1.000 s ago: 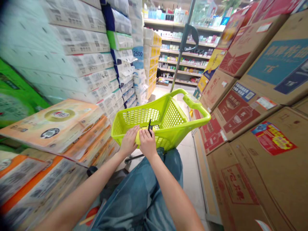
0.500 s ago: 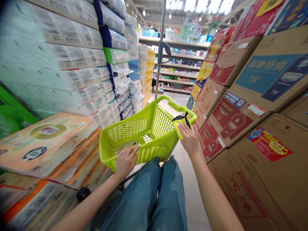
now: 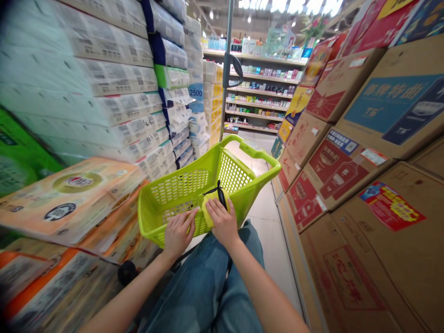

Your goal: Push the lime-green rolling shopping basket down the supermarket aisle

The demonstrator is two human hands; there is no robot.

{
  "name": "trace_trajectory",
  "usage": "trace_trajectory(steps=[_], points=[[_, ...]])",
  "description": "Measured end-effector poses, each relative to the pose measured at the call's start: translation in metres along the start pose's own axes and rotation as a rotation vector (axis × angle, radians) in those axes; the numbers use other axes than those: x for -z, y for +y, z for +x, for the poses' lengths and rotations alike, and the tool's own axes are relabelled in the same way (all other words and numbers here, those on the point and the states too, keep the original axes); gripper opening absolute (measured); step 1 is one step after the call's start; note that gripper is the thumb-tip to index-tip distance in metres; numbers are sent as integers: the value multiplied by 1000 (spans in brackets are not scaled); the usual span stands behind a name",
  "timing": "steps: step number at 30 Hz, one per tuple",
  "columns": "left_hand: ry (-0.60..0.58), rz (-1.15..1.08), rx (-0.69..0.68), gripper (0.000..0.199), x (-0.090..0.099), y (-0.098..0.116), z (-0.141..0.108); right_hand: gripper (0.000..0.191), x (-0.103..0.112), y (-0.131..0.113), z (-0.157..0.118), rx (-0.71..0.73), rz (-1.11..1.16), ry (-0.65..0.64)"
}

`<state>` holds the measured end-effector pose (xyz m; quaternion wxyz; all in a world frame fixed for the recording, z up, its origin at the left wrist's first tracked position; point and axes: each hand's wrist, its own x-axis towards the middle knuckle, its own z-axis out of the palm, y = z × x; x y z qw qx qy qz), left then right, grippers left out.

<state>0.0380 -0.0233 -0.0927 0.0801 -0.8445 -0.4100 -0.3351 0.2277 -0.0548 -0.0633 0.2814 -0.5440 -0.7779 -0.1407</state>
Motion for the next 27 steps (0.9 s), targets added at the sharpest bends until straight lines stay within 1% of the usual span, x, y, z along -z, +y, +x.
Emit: trace_trajectory(steps=[2, 4, 8, 10, 11, 12, 13, 15, 17, 19, 21, 22, 23, 24, 26, 27], points=[[1, -1, 9, 46, 1, 0, -1, 70, 12, 18, -1, 36, -20, -24], [1, -7, 15, 47, 2, 1, -3, 71, 28, 46, -2, 32, -68, -15], [-12, -29, 37, 48, 5, 5, -4, 66, 60, 105, -1, -92, -197, 95], [-19, -36, 54, 48, 6, 7, -4, 62, 67, 121, 2, -181, -233, 166], [-20, -37, 63, 47, 7, 8, -4, 61, 67, 122, 4, -229, -243, 201], [-20, -36, 70, 47, 7, 9, -3, 60, 63, 118, 5, -276, -248, 227], [-19, -34, 77, 47, 8, 10, -3, 60, 57, 109, 6, -311, -245, 239], [-18, -29, 88, 46, 8, 11, -3, 63, 39, 80, 7, -331, -214, 218], [-26, -25, 94, 46, 9, 12, -2, 66, 17, 42, 6, -255, -145, 151], [-38, -21, 94, 46, 9, 12, -2, 68, 1, 9, 4, -188, -88, 100], [-43, -21, 86, 47, 9, 11, -2, 68, -6, -9, 1, -129, -66, 63], [-42, -24, 79, 48, 9, 10, -2, 69, -4, -10, 0, -93, -67, 42], [-39, -30, 71, 48, 10, 10, -2, 69, 0, -6, -1, -50, -74, 17], [-35, -38, 63, 48, 10, 9, -2, 69, 8, 3, -2, -7, -87, -11], [-28, -55, 52, 48, 10, 9, -2, 70, 29, 34, -3, 46, -137, -50], [-24, -61, 50, 47, 10, 9, -2, 71, 42, 54, -3, 37, -175, -49]])
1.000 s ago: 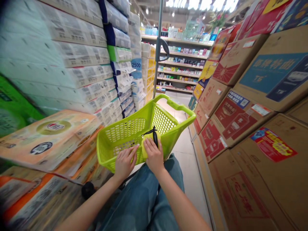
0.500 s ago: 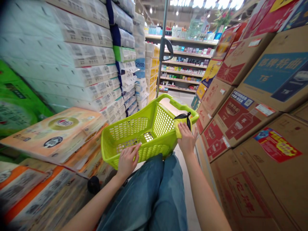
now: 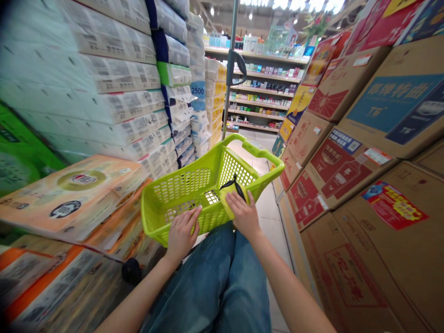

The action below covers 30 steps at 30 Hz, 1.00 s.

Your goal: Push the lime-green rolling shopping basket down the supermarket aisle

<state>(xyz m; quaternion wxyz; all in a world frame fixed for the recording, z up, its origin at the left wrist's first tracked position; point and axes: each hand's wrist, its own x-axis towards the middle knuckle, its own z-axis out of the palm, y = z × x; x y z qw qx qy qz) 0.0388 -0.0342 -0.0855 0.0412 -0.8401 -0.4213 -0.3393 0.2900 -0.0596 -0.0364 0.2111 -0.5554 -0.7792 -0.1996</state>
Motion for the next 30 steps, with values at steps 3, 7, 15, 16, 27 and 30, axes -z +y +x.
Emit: trace_trajectory(steps=[3, 7, 15, 16, 27, 30], points=[[12, -1, 2, 48, 0, 1, 0, 68, 22, 59, -1, -156, -126, 68], [10, 5, 15, 51, -1, 2, -1, 64, 19, 72, 5, -351, -162, 159], [-2, -5, 26, 53, 0, 3, 0, 67, -31, -65, 13, -178, 122, 100], [-3, -5, 24, 53, 0, 3, 0, 67, -32, -74, 12, -150, 143, 85], [-7, -6, 26, 51, 3, 3, 1, 68, 17, 53, 0, -200, -66, 127], [-3, -9, 28, 52, 2, 4, 1, 66, 9, 45, 2, -286, -65, 167]])
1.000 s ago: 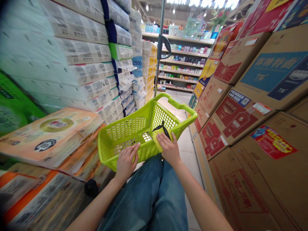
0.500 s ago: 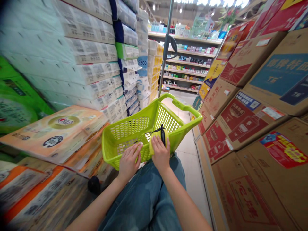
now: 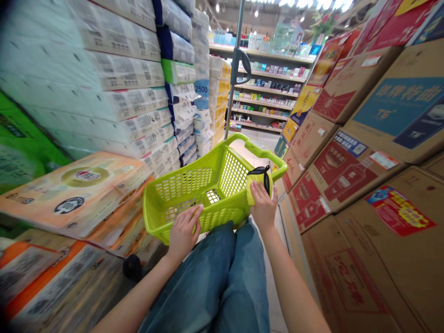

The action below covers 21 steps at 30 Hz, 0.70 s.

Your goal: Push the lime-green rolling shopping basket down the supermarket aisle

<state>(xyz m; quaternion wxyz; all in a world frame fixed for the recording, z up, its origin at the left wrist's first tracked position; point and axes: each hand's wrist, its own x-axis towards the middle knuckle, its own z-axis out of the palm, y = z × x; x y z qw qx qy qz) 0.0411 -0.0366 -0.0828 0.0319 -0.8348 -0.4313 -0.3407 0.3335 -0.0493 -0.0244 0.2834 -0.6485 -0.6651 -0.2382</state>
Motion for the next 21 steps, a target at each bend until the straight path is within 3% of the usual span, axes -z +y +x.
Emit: trace_trajectory(steps=[6, 9, 11, 14, 18, 21], points=[[-3, -15, 2, 52, -2, -1, 0, 72, -31, -101, -34, 104, 200, -106], [-14, -20, 3, 53, 0, -1, 0, 70, -33, -125, -42, 184, 233, -161], [-20, -20, 3, 53, 1, -1, 0, 71, -28, -115, -38, 256, 216, -201], [-19, -16, 1, 52, 2, -1, 1, 73, -12, -66, -22, 301, 144, -213], [-3, -21, 1, 52, 2, 0, 1, 69, 6, 12, 3, 124, 2, -80], [4, -25, 8, 51, 1, 0, 1, 68, 7, 28, 9, -9, -31, -3]])
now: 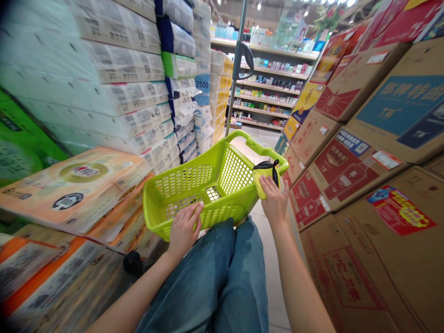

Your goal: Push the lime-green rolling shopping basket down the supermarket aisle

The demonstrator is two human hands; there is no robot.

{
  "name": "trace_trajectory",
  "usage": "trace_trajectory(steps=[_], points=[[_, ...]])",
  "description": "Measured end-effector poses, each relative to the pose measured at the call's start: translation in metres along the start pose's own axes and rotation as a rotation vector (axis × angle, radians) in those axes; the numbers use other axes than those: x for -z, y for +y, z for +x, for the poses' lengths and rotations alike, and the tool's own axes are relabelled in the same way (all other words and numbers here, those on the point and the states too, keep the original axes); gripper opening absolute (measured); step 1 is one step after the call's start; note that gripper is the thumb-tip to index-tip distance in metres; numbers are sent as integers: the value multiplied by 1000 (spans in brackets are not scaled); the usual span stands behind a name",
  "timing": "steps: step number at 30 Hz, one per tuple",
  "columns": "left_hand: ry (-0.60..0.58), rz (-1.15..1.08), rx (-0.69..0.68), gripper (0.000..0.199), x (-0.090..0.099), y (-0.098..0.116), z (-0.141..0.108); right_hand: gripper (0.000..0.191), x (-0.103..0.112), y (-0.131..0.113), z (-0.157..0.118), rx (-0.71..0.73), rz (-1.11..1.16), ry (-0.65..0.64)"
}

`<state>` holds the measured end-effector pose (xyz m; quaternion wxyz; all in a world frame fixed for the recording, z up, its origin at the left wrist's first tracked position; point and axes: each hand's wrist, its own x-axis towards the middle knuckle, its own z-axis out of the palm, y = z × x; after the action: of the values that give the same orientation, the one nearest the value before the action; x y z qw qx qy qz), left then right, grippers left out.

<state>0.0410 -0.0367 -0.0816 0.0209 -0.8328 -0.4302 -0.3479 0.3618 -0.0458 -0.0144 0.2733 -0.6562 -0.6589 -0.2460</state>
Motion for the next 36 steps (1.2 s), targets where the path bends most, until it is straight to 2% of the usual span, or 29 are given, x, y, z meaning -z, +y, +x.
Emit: trace_trajectory(steps=[2, 4, 8, 11, 13, 16, 20, 23, 25, 27, 31, 33, 36], points=[[-7, 3, 9, 49, 0, 1, 0, 67, -6, -19, -4, -57, 24, 16], [-12, 6, 16, 49, 0, 1, 0, 67, -14, -55, -14, -63, 81, -4], [-14, 1, 13, 50, 0, 1, 0, 67, -28, -135, -38, 69, 203, -105], [-23, -5, 7, 52, 0, 0, 0, 66, -31, -161, -47, 161, 271, -162], [-27, -1, 5, 52, 0, -1, 0, 67, -27, -155, -47, 218, 280, -201], [-25, 11, -1, 53, 0, -2, -1, 71, -17, -114, -37, 268, 229, -218], [-23, 30, -22, 55, -1, -3, -1, 69, -2, -44, -17, 135, 90, -108], [-26, 49, -31, 56, -2, -3, -2, 66, 1, -22, -8, 11, 35, -32], [-24, 64, -36, 57, -2, -4, -2, 67, -4, -31, -8, -46, 31, -17], [-23, 78, -40, 57, -3, -4, -3, 68, -11, -55, -14, -64, 58, -34], [-30, 100, -42, 58, -4, -5, -3, 70, -27, -119, -34, 23, 194, -102], [-37, 105, -49, 58, -4, -5, -3, 68, -31, -142, -43, 76, 253, -119], [-41, 108, -52, 57, -4, -6, -3, 68, -30, -148, -48, 162, 270, -148]])
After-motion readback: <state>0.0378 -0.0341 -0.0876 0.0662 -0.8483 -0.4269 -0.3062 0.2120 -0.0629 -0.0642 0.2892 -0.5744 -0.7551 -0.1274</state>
